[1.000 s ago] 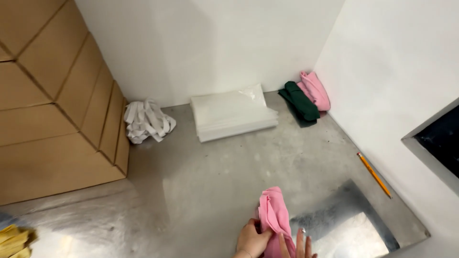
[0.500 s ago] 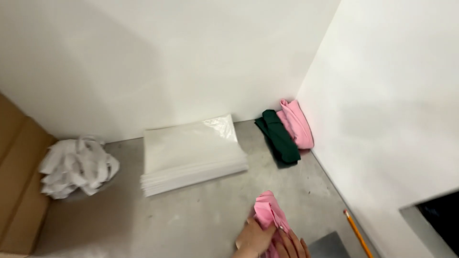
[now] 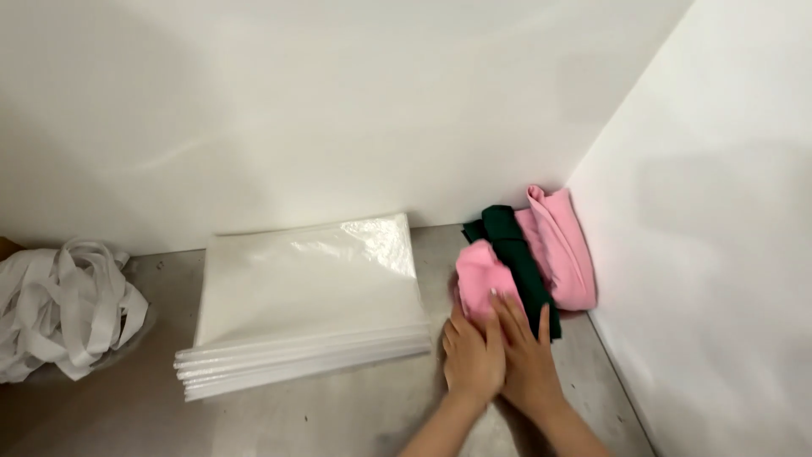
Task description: Folding various clothing items including shirts and shorts on a metal table and stacking them.
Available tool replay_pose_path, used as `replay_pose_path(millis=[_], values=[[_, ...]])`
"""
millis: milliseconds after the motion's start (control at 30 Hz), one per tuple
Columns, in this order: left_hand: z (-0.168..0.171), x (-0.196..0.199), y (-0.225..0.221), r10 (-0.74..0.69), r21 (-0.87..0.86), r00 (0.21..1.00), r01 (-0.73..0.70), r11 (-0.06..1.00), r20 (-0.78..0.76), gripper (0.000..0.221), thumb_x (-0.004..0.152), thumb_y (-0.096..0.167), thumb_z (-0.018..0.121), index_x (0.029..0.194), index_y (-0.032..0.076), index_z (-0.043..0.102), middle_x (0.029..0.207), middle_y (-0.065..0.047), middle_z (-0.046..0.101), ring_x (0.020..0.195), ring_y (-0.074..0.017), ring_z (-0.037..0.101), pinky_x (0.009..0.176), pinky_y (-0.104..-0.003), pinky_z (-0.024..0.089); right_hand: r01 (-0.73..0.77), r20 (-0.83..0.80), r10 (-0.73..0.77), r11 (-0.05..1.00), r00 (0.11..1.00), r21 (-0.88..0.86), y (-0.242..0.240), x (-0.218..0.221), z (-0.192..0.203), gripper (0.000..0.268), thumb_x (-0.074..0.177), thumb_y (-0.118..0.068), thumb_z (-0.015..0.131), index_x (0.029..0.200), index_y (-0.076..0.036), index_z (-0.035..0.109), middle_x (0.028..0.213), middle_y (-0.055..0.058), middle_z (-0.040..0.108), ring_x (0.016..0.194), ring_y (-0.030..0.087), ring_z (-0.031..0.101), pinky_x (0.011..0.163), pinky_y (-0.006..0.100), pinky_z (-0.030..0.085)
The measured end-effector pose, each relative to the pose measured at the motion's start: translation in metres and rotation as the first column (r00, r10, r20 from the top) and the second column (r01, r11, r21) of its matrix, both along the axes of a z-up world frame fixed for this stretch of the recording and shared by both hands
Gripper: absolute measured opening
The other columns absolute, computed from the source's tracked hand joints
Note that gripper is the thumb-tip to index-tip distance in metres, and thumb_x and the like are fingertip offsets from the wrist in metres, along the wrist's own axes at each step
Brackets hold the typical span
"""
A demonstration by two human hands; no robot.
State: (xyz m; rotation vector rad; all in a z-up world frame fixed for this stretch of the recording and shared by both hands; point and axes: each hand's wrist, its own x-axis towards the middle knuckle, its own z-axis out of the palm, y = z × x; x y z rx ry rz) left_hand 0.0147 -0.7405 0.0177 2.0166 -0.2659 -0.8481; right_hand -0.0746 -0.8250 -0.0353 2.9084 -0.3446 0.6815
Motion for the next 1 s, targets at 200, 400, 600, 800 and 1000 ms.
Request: replay_pose_path(millis=[200,400,600,800,1000], values=[[-0.107,-0.065,0.051,0.060,-0.110,0.968,-0.034,0.993,0.242,0.082,0.091,0.059,0.062,0.160,0.025,0.032,0.147,0.004,0.055,0.138,-0.0228,0.051,0.109,-0.045,0.047,0.040,-0.110,-0.049,0.996,0.993,-0.080,-0.066,0.082,0.012,0.083,0.074,-0.075,0.072,0.139,-0.026,0.055,0.166,0.007,0.039,0.159,0.026,0.029,0.119,0.079,0.016],[-0.174,-0.095,0.100,0.437,-0.263,0.820,-0.359,0.895,0.369,0.080,0.073,0.074,0.060,0.138,0.027,0.065,0.101,0.011,0.084,0.093,-0.0131,0.082,0.083,-0.032,0.063,0.072,-0.087,-0.073,0.997,0.994,-0.011,-0.059,0.078,0.020,0.071,0.080,-0.065,0.069,0.139,-0.026,0.054,0.167,0.005,0.040,0.161,0.022,0.027,0.124,0.074,0.012],[-0.059,-0.055,0.172,0.091,0.036,0.987,-0.087,0.996,-0.134,0.082,0.088,0.076,0.049,0.158,0.034,0.038,0.126,0.019,0.070,0.118,-0.0048,0.070,0.100,-0.025,0.054,0.104,-0.070,-0.099,0.992,0.993,0.071,-0.020,0.031,0.029,0.092,0.085,-0.056,0.066,0.165,-0.034,0.029,0.173,0.005,0.028,0.159,0.021,0.027,0.116,0.079,0.016],[0.003,-0.007,0.235,0.219,-0.398,0.976,-0.197,0.896,0.011,0.064,0.098,0.043,0.057,0.154,0.019,0.036,0.123,0.002,0.072,0.105,-0.0081,0.072,0.088,-0.026,0.060,0.039,0.071,-0.092,0.837,0.993,0.545,0.070,0.011,0.105,0.074,0.088,-0.041,0.073,0.156,-0.024,0.046,0.164,0.011,0.044,0.156,0.029,0.035,0.119,0.076,0.011],[0.082,0.047,0.353,0.480,-0.540,0.877,-0.400,0.741,0.010,0.046,0.100,0.029,0.058,0.143,0.014,0.051,0.107,0.001,0.077,0.099,-0.0131,0.078,0.098,-0.028,0.054,-0.124,0.194,-0.074,0.544,0.978,0.830,0.159,0.023,0.209,0.037,0.088,-0.021,0.077,0.124,-0.012,0.074,0.131,0.000,0.077,0.117,0.015,0.074,0.108,0.029,0.054]])
